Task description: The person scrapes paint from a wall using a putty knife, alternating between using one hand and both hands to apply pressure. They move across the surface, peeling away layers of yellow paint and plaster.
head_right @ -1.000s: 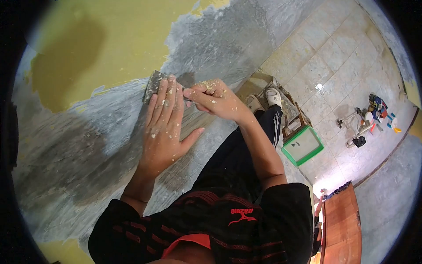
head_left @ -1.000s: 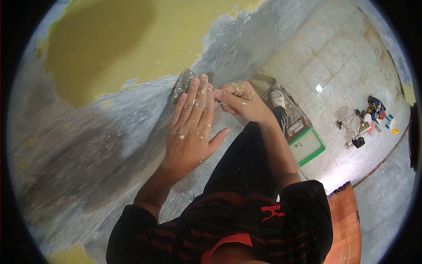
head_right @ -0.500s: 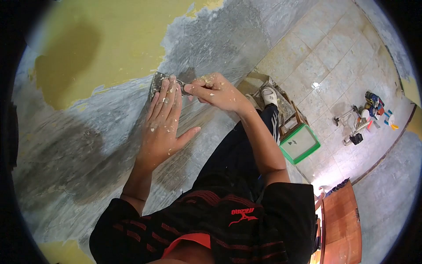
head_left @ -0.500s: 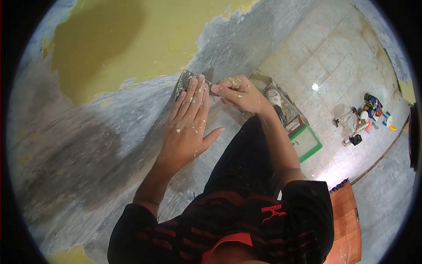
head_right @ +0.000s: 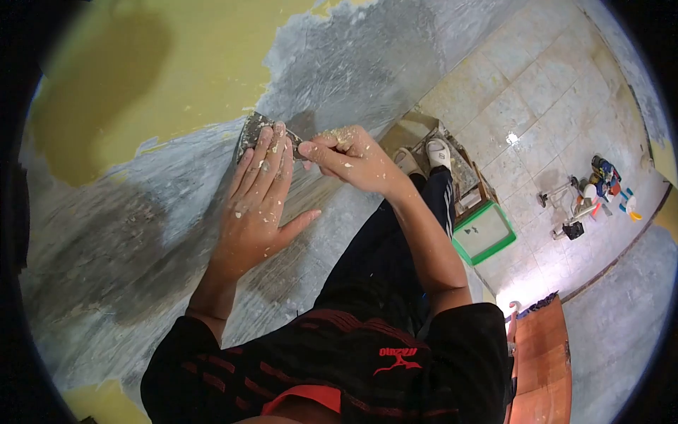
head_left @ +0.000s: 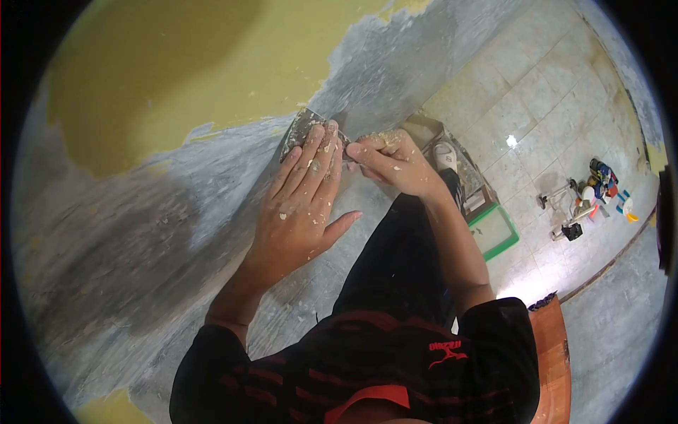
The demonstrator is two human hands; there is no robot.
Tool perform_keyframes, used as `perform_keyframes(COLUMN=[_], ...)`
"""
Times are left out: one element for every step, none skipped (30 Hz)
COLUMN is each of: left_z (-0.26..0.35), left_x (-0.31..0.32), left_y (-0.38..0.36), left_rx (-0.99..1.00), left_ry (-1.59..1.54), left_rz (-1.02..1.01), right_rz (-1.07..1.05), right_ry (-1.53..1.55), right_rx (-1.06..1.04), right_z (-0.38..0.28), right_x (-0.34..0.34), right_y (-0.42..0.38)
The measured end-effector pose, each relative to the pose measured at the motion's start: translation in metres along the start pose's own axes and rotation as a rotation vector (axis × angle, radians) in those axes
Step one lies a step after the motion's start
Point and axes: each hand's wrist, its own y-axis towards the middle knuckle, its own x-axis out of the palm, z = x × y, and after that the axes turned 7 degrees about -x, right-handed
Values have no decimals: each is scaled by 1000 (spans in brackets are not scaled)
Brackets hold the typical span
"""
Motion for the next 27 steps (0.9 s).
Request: perform_keyframes(left_z=[-1,-4,-3,-3,-4,-5,-6,-8,-10,-11,-12,-12,-10,-9,-10,-10,-10,-10,-9,-8,-7,-5,-3,-3,-5,-10,-11], left_x=[1,0,-1,-2,-2,-3,-4,-4,-1,4,8,5,-2,-6,-7,-5,-2,-1,-3,-6,-8,-11,-17,-21,-17,-8,-6], left_y=[1,2,2,2,3,2,1,0,1,4,6,7,6,4,4,5,4,3,2,0,0,0,0,-2,-3,0,2], left_rx=[15,35,35,32,34,40,51,56,51,73,93,91,82,75,75,71,69,71,73,65,58,61,40,16,13,46,78], left_ry=[-36,-67,-60,-8,39,39,39,41,41,13,-17,-22,10,44,6,9,-14,-36,-33,15,62,63,71,84,94,43,-9], left_rz=[-10,-14,-9,17,33,21,21,30,25,-6,-25,-18,7,29,33,38,12,-16,-9,17,39,37,41,47,48,28,13], right_rz=[8,10,-8,-27,-43,-33,-37,-50,-53,-37,-27,-30,-32,-33,-28,-34,-20,-3,0,-3,-33,-61,-60,-61,-63,-65,-52], right_ry=[17,21,-10,-41,-27,-17,-1,10,15,11,-3,-11,-4,6,-22,-24,9,42,35,29,16,9,17,18,15,16,6], right_rx=[-25,-29,-14,-7,-7,-3,-21,-42,-38,21,79,81,51,20,20,17,54,90,109,102,33,-33,-34,-64,-96,-106,-35], right_z=[2,2,-2,-6,-7,-7,-5,-3,0,2,2,-3,-8,-11,-12,-8,-1,-2,-4,-6,-12,-15,-10,-4,0,1,-5], right_x=[-1,-3,-5,-6,-5,-4,-3,-4,-6,-10,-13,-12,-8,-3,-1,-2,-5,-3,-3,-3,4,8,7,6,4,3,2], right_y=[-4,-3,1,10,13,11,9,10,9,5,5,9,10,9,7,7,4,3,4,8,14,16,15,15,15,12,9])
